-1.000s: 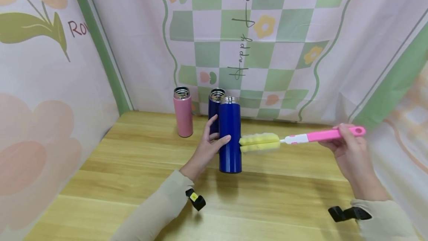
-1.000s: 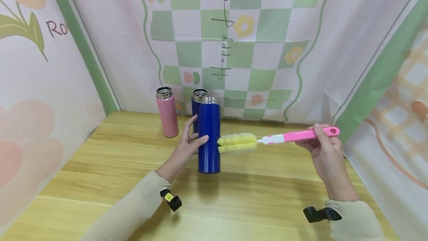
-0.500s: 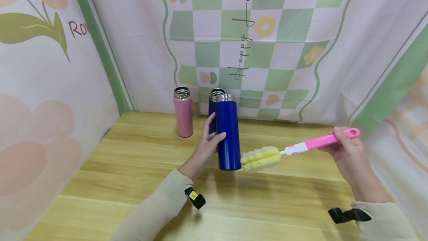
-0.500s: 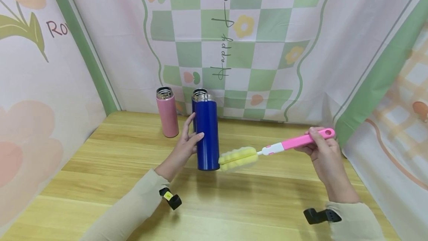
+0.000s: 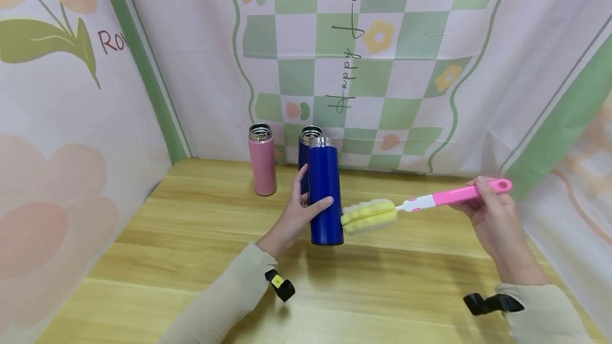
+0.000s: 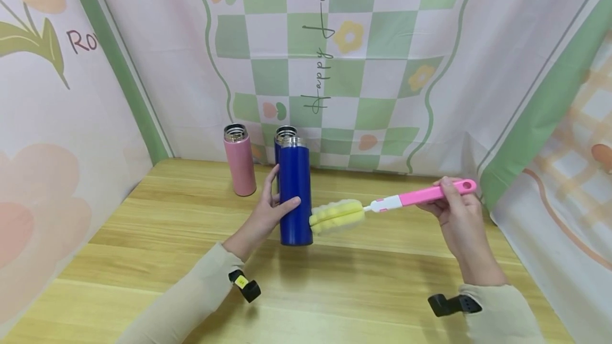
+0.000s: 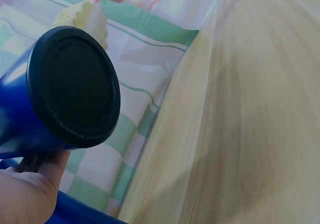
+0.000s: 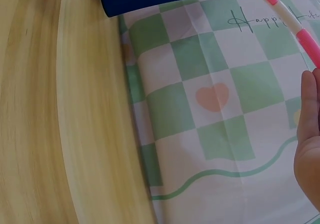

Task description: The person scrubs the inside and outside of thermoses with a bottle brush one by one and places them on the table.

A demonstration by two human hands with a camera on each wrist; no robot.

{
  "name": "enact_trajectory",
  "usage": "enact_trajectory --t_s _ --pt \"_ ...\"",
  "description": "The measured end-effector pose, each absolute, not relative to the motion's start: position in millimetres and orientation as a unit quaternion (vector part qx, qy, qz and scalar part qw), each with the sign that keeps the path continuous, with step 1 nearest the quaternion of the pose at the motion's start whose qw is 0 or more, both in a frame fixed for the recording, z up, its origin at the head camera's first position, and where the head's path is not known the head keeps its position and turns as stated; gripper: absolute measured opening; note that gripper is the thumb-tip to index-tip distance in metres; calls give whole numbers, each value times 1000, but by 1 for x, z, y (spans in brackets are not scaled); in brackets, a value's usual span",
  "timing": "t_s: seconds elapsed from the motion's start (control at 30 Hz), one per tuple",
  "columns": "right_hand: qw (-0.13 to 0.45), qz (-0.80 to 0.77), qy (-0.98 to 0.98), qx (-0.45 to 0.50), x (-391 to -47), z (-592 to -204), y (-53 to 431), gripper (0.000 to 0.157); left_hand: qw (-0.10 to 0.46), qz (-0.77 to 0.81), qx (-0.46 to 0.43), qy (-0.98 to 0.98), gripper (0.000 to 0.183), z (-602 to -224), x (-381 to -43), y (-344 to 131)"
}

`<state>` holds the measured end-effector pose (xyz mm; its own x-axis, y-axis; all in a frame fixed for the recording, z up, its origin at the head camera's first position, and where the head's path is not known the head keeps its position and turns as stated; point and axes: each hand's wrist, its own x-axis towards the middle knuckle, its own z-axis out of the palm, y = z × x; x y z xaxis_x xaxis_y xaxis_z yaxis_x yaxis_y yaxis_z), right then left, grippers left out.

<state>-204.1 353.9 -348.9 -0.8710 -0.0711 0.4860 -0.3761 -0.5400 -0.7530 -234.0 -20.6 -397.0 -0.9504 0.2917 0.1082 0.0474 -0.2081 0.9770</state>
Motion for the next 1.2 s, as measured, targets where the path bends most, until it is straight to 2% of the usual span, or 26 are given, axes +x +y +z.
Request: enact_trajectory --t_s 0.4,0.93,1.2 --pt "137 866 -422 231 -209 -343 348 24 83 749 156 638 103 -403 -235 -22" --pt "191 900 -354 170 -211 -336 347 17 74 723 172 665 93 -399 -234 -23" --pt "184 899 -355 178 -209 -336 347 18 83 733 166 655 89 -395 -234 -23"
